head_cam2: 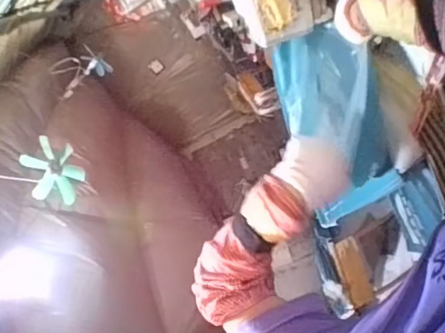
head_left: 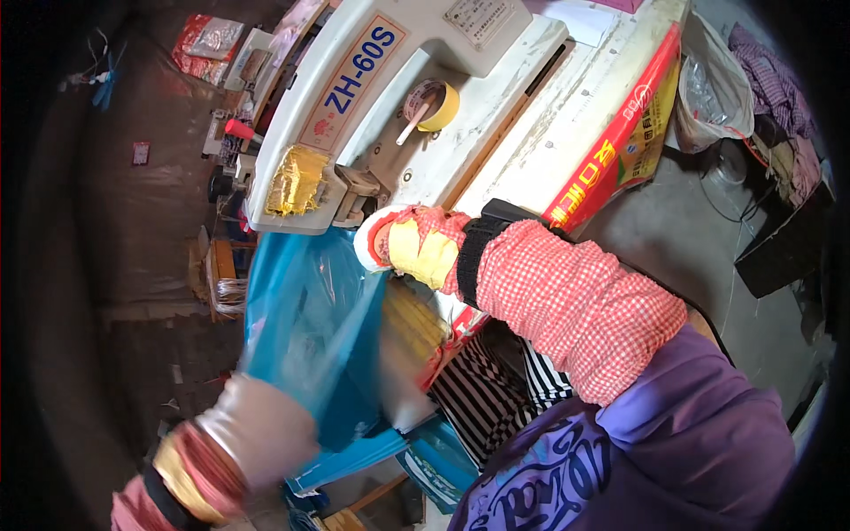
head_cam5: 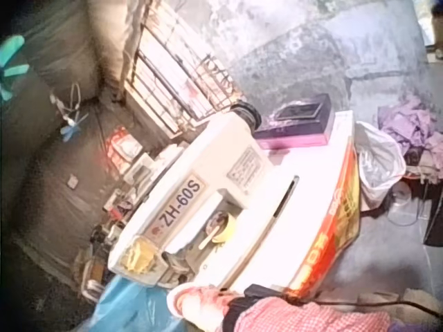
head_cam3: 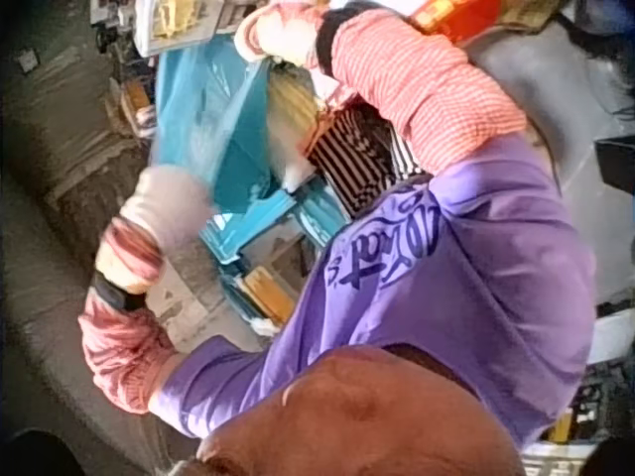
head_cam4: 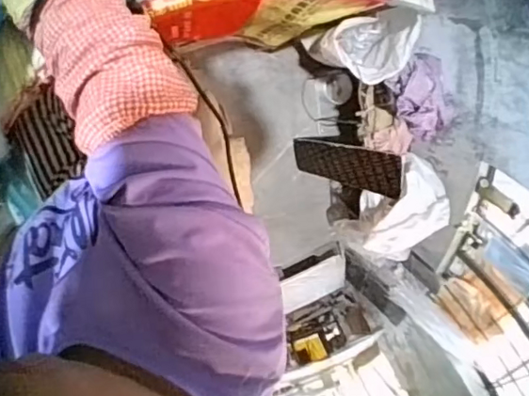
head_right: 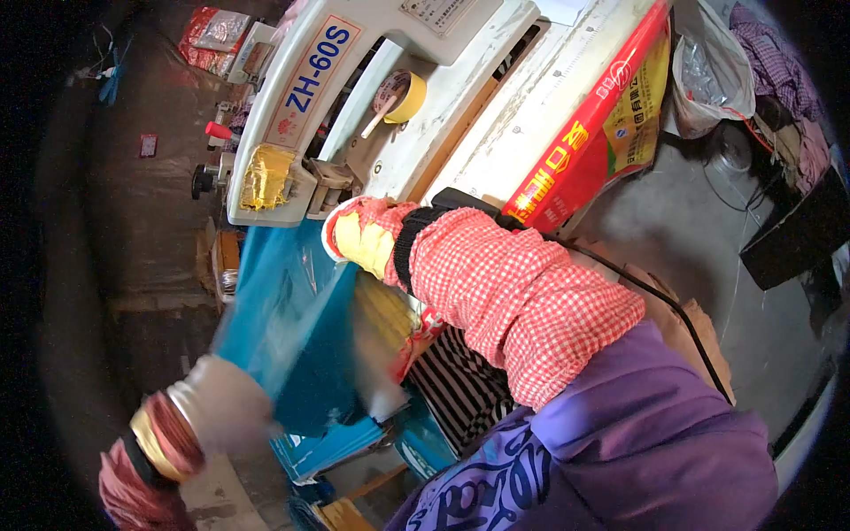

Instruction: The person inserts a clear plastic liner into a green bag and feeds the top through a sewing machine to seal them. They then place the finished bag onto a stack and repeat the process with another bag and liner.

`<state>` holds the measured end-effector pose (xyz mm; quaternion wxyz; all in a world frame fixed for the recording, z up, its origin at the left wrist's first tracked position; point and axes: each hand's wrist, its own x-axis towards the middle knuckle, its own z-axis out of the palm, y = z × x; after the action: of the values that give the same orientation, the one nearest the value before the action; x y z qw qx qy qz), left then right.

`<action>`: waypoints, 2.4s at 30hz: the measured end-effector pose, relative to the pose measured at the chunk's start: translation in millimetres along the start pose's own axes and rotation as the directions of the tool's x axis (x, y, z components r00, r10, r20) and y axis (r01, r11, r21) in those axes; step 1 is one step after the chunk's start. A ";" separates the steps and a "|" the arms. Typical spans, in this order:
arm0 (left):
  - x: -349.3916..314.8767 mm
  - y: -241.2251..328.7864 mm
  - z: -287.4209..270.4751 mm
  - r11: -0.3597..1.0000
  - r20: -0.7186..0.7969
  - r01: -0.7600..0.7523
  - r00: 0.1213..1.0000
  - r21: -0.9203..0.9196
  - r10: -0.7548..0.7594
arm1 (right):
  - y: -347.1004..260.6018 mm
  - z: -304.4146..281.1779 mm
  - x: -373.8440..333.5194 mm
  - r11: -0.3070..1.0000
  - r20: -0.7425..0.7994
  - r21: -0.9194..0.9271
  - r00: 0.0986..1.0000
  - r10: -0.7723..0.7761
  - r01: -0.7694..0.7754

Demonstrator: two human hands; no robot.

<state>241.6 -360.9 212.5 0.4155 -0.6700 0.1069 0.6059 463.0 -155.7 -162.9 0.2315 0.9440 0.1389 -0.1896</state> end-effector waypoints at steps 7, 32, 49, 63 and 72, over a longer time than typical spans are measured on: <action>57.6 81.1 42.5 0.809 -0.413 -0.571 0.710 0.138 0.571 | 153.2 9.7 -262.6 0.650 -0.724 -0.176 0.350 -0.594 0.739; 77.6 69.4 17.0 0.901 -0.370 -0.412 0.822 0.137 0.432 | 51.8 39.6 -195.2 0.592 -0.588 0.569 0.785 -0.193 0.572; 55.2 54.9 19.6 0.925 -0.477 -0.329 0.793 0.191 0.380 | 71.2 2.5 -201.1 0.542 -0.329 0.726 0.906 -0.266 0.423; 13.5 -58.4 30.4 0.945 -0.534 0.277 0.833 0.173 -0.146 | 20.2 43.4 -186.0 -0.280 -0.896 -0.432 0.442 0.030 -0.857; 66.1 66.3 19.5 0.921 -0.697 -0.371 0.630 0.115 0.341 | -40.2 -8.4 -122.2 -0.592 -0.625 -0.139 -0.393 0.675 -0.794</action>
<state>200.8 -365.6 126.2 0.2015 -0.8232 0.3754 0.3752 342.8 -138.6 -119.9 0.5564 0.4745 -0.6385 0.2399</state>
